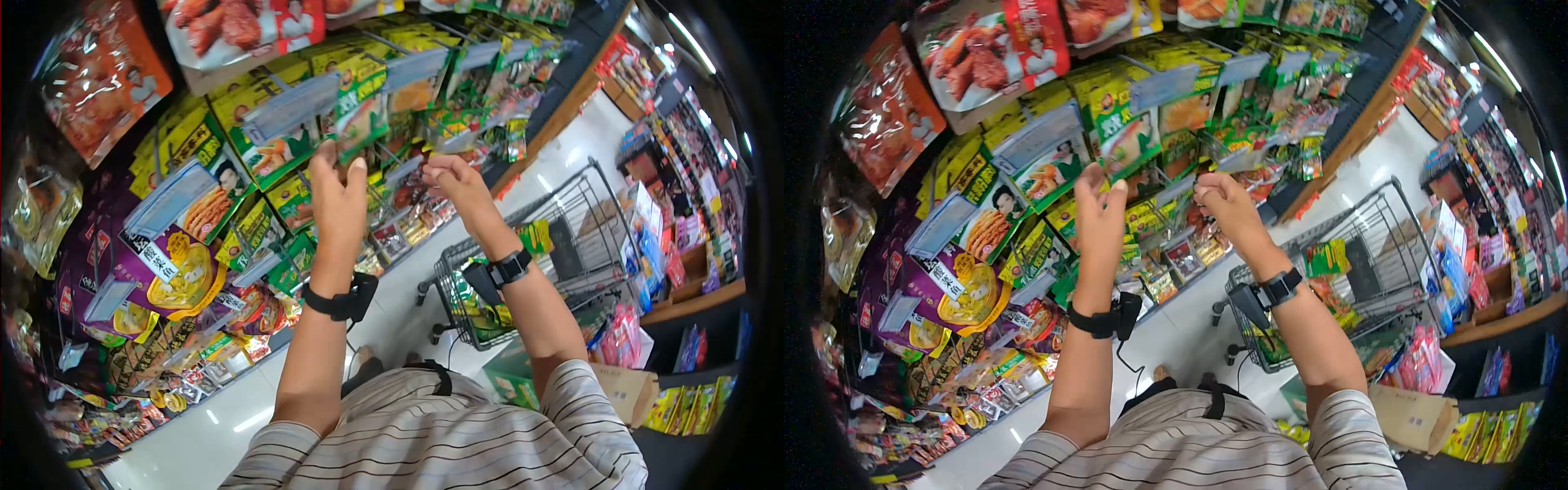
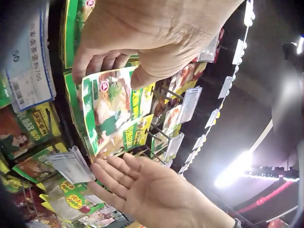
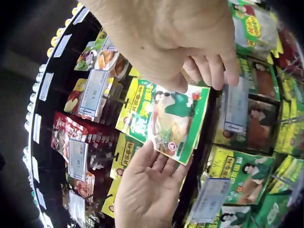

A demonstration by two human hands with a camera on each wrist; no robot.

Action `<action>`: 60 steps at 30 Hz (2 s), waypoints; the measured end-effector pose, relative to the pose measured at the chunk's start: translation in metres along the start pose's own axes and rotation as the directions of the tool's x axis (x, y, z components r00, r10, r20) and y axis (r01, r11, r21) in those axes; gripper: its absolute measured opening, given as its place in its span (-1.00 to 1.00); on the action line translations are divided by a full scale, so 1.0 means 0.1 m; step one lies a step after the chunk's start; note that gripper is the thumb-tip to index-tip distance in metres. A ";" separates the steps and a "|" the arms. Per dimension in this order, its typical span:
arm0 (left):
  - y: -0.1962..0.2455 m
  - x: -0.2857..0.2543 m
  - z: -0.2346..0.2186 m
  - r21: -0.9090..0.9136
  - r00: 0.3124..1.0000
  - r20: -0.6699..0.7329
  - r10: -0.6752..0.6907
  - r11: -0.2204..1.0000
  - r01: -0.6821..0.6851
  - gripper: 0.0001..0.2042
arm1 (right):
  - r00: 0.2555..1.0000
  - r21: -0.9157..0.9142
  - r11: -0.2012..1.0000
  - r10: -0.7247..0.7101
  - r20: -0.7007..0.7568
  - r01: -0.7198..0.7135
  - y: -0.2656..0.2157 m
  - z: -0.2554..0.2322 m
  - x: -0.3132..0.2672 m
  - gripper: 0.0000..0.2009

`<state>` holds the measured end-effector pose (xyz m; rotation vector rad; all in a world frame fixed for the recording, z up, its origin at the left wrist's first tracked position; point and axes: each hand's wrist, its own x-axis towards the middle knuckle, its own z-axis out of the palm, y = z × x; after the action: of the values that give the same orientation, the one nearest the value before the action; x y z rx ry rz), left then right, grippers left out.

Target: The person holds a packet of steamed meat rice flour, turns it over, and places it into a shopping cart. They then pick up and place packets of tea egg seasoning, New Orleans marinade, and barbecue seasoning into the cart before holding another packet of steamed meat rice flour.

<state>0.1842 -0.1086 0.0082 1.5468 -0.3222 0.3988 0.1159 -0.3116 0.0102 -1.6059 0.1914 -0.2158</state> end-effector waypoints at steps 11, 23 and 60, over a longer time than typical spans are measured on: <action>0.15 -0.59 -0.03 0.068 0.976 0.211 0.051 0.996 -0.066 -0.67 | 0.952 0.226 0.959 0.222 -0.210 -0.173 0.42 -0.73 -1.00 -0.79; 0.12 -1.66 0.29 0.123 0.846 0.486 -0.220 0.975 0.183 -0.78 | 0.884 0.384 0.890 0.367 -0.290 -0.244 1.25 -2.18 -1.68 -0.80; 0.27 -3.23 1.06 0.605 0.510 0.251 -0.823 0.544 0.581 -0.69 | 0.371 -0.962 0.251 0.908 0.195 -0.111 4.35 -2.80 -1.78 -0.62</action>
<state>-0.1115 -0.2296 -0.1101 2.0816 0.0697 -0.7101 -0.1235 -0.5568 -0.4163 -2.3073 0.2557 1.4963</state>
